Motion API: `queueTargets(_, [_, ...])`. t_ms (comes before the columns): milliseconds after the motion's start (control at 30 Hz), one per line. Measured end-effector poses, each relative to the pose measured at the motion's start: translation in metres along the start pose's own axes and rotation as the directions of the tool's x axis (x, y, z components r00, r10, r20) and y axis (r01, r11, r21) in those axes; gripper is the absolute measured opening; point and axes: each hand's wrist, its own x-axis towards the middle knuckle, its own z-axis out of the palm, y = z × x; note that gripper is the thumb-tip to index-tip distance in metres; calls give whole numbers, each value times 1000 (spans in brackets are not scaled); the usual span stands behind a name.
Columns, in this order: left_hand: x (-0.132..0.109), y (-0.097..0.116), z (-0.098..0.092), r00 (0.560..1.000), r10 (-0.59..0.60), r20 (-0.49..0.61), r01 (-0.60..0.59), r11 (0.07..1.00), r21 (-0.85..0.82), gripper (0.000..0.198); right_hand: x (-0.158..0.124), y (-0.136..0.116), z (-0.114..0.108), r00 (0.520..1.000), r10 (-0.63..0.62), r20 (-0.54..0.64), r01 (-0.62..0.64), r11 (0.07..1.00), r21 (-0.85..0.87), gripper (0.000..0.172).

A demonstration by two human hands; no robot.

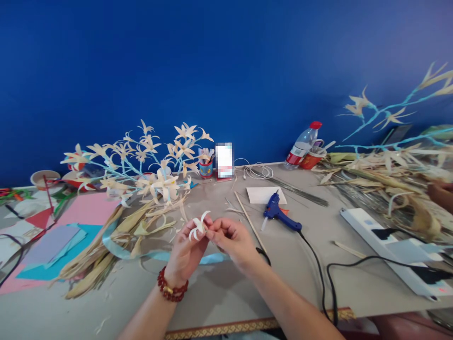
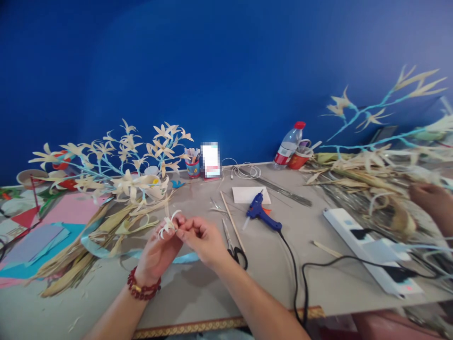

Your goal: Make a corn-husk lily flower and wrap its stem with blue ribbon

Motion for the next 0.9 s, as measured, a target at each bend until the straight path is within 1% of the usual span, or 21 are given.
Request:
queueTargets(100, [0,-3,-1,997,-4,-82,2,1000,-21,15,-2,2,3,986,-141,-88,124,977,-173,27])
queueTargets(200, [-1,-5,-3,988,20,-151,-20,1000,1,16,-4,3,3,969,-224,-105,183,935,-303,22])
queueTargets(267, [-1,-5,-4,985,54,-167,-48,998,41,14,-5,3,2,966,-239,-101,191,918,-348,21])
queueTargets(400, [-3,-4,-3,977,117,-177,-94,986,135,19,-6,5,1,970,-228,-89,181,912,-367,21])
queueTargets(500, [-4,-3,-2,986,86,-144,-67,989,131,25,-6,5,1,971,-225,-78,187,924,-335,22])
queueTargets(567, [-4,-2,-1,992,64,-105,-53,993,103,25,-5,4,2,980,-186,-68,164,953,-254,25])
queueTargets(700, [-2,1,0,998,18,-62,-14,997,72,22,-3,-2,0,999,-41,26,43,997,-63,30])
queueTargets(800, [-1,6,-1,998,-27,-60,32,996,81,21,-1,-6,-4,996,35,83,-34,999,-6,30])
queueTargets(900, [0,9,-3,996,-80,-33,83,993,87,21,1,-6,-6,987,78,138,-83,996,32,29])
